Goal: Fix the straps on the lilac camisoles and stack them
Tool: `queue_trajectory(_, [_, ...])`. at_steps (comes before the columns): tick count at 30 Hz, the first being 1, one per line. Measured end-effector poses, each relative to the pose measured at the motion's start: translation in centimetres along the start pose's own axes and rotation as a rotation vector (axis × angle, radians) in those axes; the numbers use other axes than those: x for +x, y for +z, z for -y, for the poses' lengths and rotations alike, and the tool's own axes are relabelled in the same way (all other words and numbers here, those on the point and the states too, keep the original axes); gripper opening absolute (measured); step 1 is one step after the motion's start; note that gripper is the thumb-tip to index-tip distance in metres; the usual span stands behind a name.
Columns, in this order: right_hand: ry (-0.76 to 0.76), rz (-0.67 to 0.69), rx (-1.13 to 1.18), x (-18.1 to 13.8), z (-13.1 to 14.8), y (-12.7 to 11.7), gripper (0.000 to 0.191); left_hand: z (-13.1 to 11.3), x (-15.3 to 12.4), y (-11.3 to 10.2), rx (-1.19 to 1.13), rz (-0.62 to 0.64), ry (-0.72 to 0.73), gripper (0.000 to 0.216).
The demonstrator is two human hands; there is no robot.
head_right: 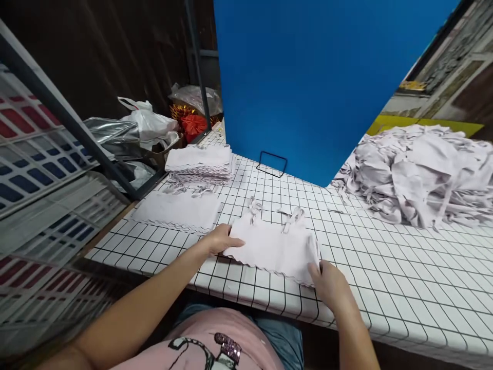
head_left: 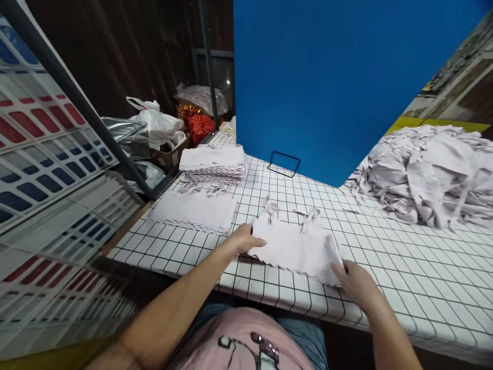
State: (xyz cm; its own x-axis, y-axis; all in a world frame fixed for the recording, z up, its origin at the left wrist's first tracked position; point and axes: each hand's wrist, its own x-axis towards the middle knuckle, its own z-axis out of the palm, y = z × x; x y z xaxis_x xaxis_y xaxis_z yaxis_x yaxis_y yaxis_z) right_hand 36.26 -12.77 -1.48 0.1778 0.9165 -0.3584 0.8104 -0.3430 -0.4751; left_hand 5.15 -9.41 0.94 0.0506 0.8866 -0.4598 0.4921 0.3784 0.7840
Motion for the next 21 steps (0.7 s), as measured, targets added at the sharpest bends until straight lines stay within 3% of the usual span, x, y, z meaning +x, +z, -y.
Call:
queue_trajectory(4, [-0.047, 0.182, 0.77, -1.0, 2.0, -3.7, 0.028, -0.9, -2.4, -4.1, -0.534, 0.261, 0.052, 0.034])
queue_trajectory(7, [-0.057, 0.174, 1.021, -0.6, 6.5, -5.3, 0.023, -1.2, -3.4, -9.0, -0.747, 0.268, 0.092, 0.032])
queue_trajectory(12, [-0.096, 0.289, 1.15, 2.1, 18.8, -4.2, 0.004, -1.5, -3.1, -18.8, -0.617, -0.135, 0.02, 0.019])
queue_trajectory(16, [-0.235, 0.281, 1.204, 3.9, 28.8, -2.8, 0.008, -3.1, -2.9, -26.9, -0.425, -0.526, 0.172, 0.032])
queue_trajectory(19, [-0.36, 0.308, 1.252, 5.0, 33.9, -1.3, 0.004, -3.3, -2.6, -31.4, -0.346, -0.668, 0.26, 0.048])
queue_trajectory(21, [-0.367, 0.351, 1.243, 5.6, 35.3, 0.8, 0.003, -1.8, -2.1, -32.8, -0.308, -0.71, 0.22, 0.047])
